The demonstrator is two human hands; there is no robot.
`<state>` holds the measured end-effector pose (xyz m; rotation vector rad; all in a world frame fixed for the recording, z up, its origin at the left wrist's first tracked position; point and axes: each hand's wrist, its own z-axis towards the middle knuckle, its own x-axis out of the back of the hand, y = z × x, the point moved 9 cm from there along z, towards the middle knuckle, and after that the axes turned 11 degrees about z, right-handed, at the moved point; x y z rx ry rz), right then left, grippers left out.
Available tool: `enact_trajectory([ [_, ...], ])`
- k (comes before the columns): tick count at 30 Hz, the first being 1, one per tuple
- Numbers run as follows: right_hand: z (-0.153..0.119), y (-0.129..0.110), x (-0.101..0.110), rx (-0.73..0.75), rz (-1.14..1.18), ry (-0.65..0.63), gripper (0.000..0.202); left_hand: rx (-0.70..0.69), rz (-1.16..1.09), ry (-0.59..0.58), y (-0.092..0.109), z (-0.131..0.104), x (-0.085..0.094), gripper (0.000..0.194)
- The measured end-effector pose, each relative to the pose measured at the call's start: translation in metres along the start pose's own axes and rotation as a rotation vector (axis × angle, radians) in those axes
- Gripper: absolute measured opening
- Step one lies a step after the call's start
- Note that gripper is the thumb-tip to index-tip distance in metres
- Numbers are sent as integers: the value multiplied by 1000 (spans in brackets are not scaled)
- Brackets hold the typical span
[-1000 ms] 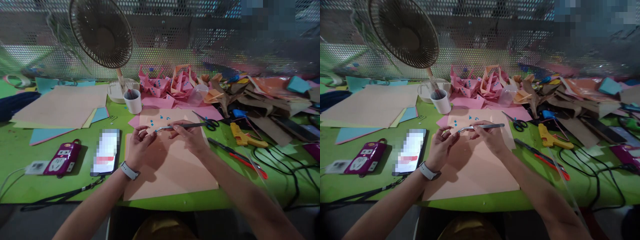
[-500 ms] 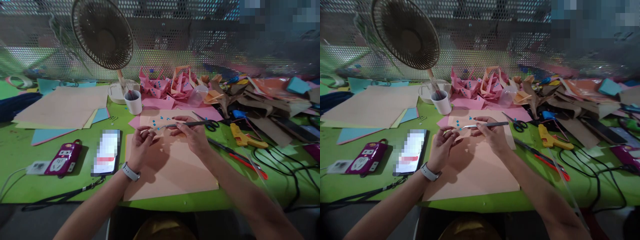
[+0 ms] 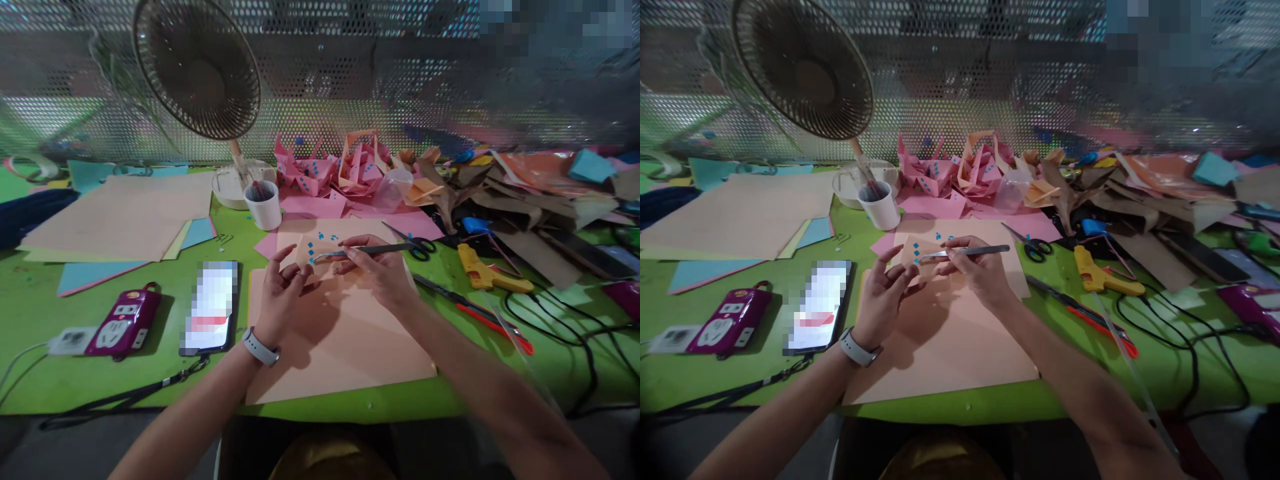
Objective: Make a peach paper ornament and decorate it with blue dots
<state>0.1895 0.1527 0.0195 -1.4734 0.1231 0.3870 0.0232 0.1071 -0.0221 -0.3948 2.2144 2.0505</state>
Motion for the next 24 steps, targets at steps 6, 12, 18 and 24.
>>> enact_trajectory([
  [6,2,1,2,-12,9,-2,30,5,35,-7,0,0,0,54],
  [12,3,4,1,-15,19,-23,28,5,18,-12,1,0,-1,53],
  [18,2,3,-2,-26,24,-29,27,10,0,1,1,0,0,50],
  [24,-1,5,-6,-25,24,-68,26,6,44,30,-1,2,4,48],
])
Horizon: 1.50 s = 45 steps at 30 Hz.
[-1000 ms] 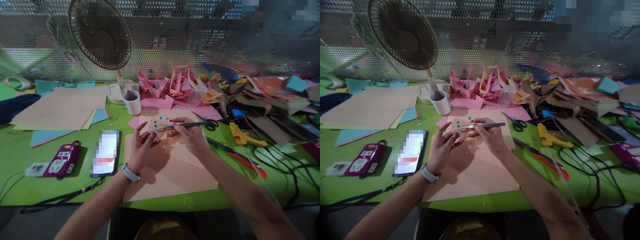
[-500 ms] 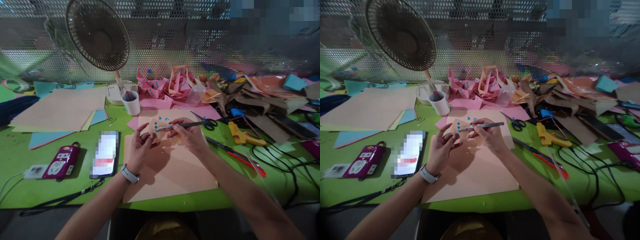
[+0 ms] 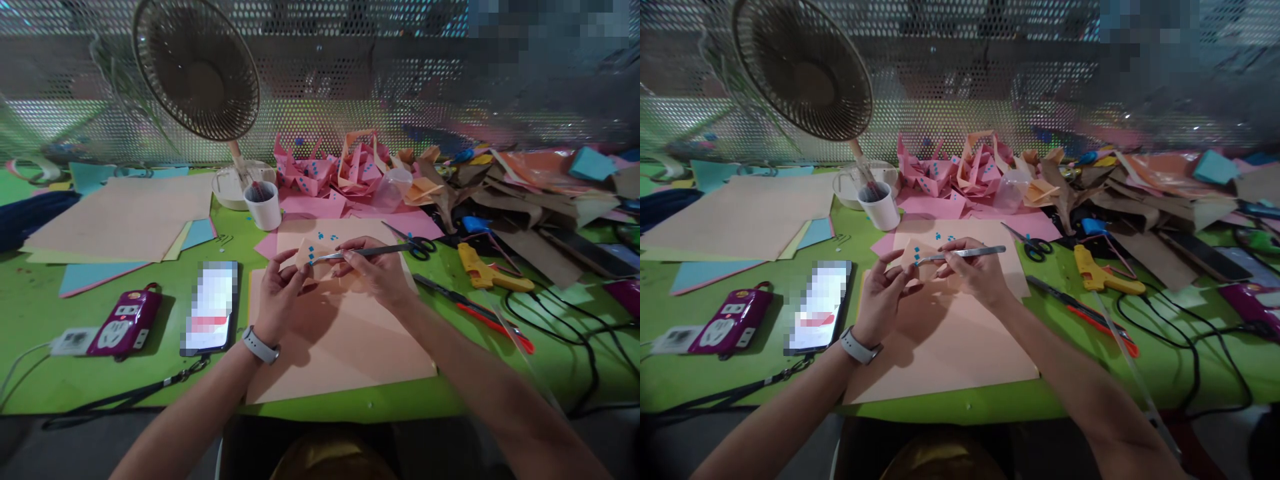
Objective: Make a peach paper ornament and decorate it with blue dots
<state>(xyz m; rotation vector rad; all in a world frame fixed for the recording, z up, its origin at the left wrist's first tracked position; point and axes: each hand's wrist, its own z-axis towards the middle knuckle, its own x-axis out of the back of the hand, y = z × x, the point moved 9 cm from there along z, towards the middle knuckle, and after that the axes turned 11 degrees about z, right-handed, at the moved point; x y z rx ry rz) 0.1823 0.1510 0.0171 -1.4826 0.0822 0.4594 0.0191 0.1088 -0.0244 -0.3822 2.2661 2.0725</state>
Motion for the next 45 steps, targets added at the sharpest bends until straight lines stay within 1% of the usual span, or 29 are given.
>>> enact_trajectory([
  [3,-1,-1,-1,4,-24,2,27,-33,34,10,1,1,2,49],
  [6,-2,-9,1,52,-75,21,27,-55,62,23,3,2,4,54],
  [11,-3,-38,16,275,-147,127,29,-99,99,64,8,1,7,53],
  [13,-4,-44,12,320,-275,94,28,-136,131,59,11,0,5,49],
  [15,-4,-40,1,302,-445,0,26,-180,158,49,14,-1,4,45],
  [17,-5,-31,-10,256,-568,-105,26,-211,176,49,15,-2,3,43],
  [18,-6,-27,-13,237,-600,-142,27,-218,183,51,15,-2,3,42],
  [20,-8,-21,-16,219,-622,-172,29,-218,195,48,16,-3,3,42],
  [25,-8,-19,-15,221,-597,-162,24,-201,197,31,18,-5,0,41],
  [28,-7,-19,-15,220,-589,-160,25,-204,176,26,18,-5,0,42],
  [36,-8,-18,-14,220,-597,-153,27,-184,153,-1,12,0,2,43],
  [40,-9,-19,-13,222,-598,-150,26,-138,116,-15,8,1,1,45],
  [45,-6,-21,-11,220,-597,-176,27,-81,45,-63,7,-1,-6,54],
])
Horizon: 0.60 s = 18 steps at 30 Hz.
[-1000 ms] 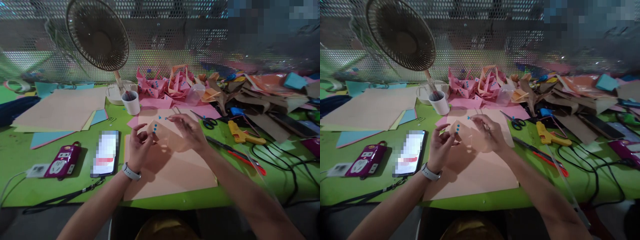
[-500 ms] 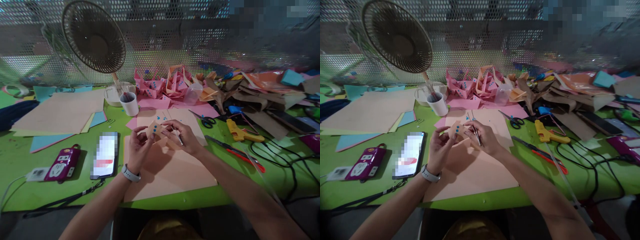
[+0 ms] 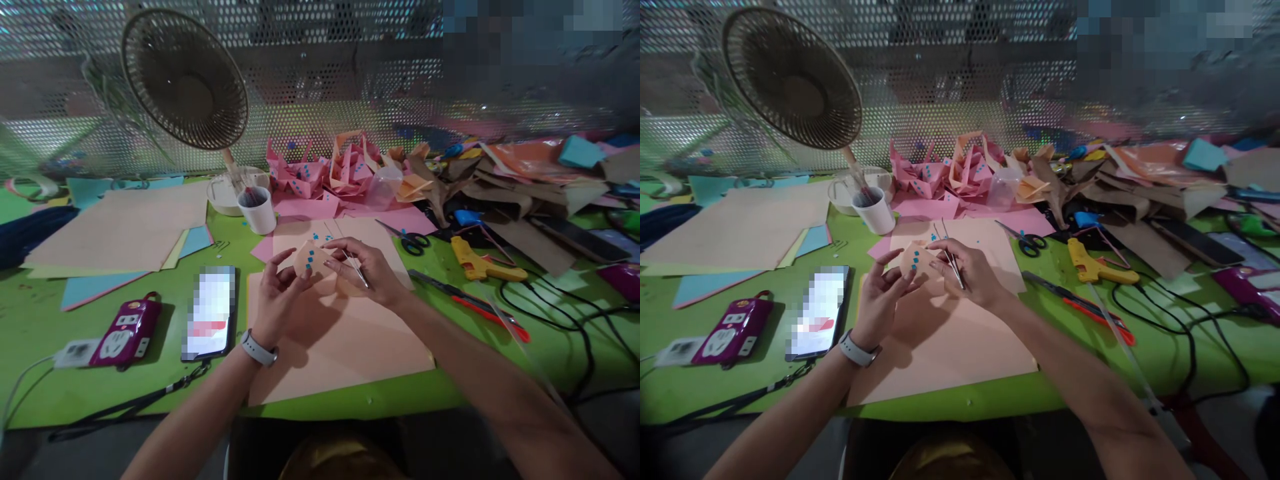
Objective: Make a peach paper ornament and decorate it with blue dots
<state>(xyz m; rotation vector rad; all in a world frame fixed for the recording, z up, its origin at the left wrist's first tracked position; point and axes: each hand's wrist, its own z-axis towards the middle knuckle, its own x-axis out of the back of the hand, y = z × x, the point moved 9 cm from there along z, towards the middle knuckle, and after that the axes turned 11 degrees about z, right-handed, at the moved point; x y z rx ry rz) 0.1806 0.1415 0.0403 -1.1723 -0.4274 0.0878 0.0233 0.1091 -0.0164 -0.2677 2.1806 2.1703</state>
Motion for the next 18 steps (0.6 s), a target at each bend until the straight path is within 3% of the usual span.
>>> enact_trajectory([
  [6,0,-2,-6,2,2,-51,27,35,5,35,-2,1,2,52],
  [10,-3,-2,-14,-4,17,-95,30,-28,43,49,0,3,6,48],
  [15,-2,2,-2,-24,90,49,29,-81,102,57,4,3,9,48],
  [18,0,3,-2,-61,69,42,30,-96,140,49,8,1,6,49],
])
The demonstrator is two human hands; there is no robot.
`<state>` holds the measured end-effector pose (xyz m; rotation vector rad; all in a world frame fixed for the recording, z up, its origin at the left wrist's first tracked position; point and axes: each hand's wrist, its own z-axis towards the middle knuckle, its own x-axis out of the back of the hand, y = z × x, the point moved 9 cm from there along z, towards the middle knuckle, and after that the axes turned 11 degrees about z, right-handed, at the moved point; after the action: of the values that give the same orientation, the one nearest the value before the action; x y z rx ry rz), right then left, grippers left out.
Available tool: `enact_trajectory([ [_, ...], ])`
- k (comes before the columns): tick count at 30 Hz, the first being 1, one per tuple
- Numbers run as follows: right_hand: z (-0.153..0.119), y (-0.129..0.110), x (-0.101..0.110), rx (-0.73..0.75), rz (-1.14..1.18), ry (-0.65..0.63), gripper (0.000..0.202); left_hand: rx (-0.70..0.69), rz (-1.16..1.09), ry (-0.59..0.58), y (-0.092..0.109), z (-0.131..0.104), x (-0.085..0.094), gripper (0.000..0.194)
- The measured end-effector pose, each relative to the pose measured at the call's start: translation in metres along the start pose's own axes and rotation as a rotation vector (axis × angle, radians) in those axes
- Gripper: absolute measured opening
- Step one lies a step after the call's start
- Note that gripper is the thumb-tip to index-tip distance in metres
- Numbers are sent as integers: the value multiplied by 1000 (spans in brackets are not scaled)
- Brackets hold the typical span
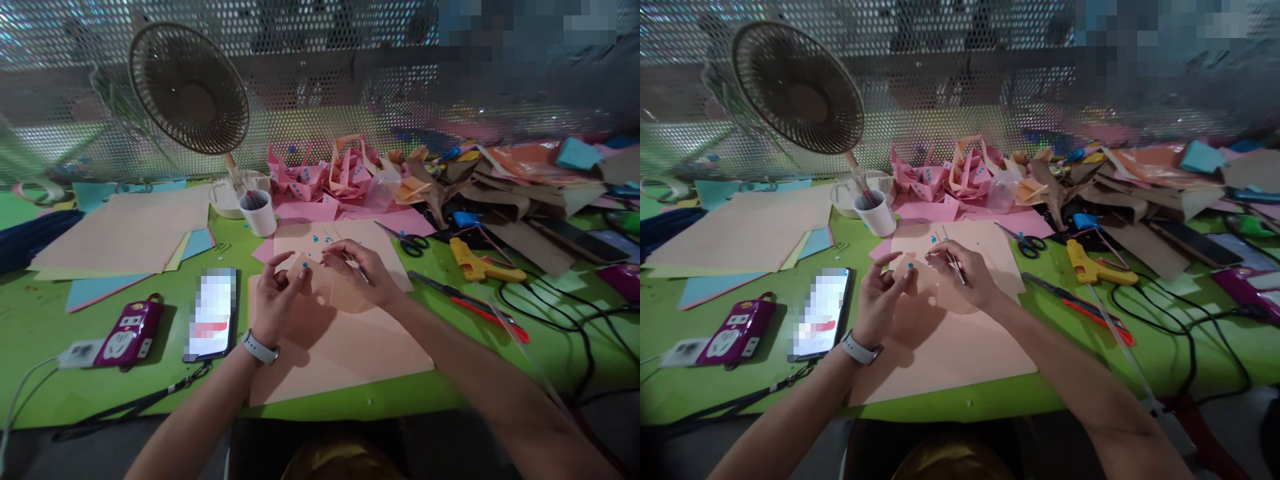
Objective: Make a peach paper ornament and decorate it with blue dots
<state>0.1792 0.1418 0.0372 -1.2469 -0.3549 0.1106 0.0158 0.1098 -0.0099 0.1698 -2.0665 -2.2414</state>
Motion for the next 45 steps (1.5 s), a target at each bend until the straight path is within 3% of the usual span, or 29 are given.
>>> enact_trajectory([
  [5,-3,-8,-17,34,-98,-151,37,-6,49,-39,7,-5,-8,50],
  [10,-5,-12,-12,142,-272,-39,38,-21,57,-41,8,-5,-9,49],
  [13,-2,-12,11,136,-310,109,36,-7,38,-6,4,-4,-3,51],
  [18,5,-12,76,131,-205,433,41,27,6,38,0,-3,2,51],
  [20,6,-9,89,107,-192,491,46,32,-7,42,0,-3,1,50],
  [22,9,-5,78,72,-208,389,49,31,-16,40,0,-2,1,50],
  [26,4,-7,13,70,-363,-27,43,41,-22,53,-2,-2,2,51],
  [28,-2,-9,-8,67,-358,-125,42,62,-24,47,-3,-3,1,53],
  [33,-6,-4,-20,-39,-145,-198,41,124,-70,23,-4,-5,-2,51],
  [36,-7,2,-21,-100,-64,-220,40,85,-84,31,-3,-4,-1,48],
  [40,-8,-3,-24,-58,-135,-231,41,52,-32,65,-4,-2,4,43],
  [45,-9,-5,-26,-40,-188,-232,37,80,-52,63,-3,-2,3,50],
])
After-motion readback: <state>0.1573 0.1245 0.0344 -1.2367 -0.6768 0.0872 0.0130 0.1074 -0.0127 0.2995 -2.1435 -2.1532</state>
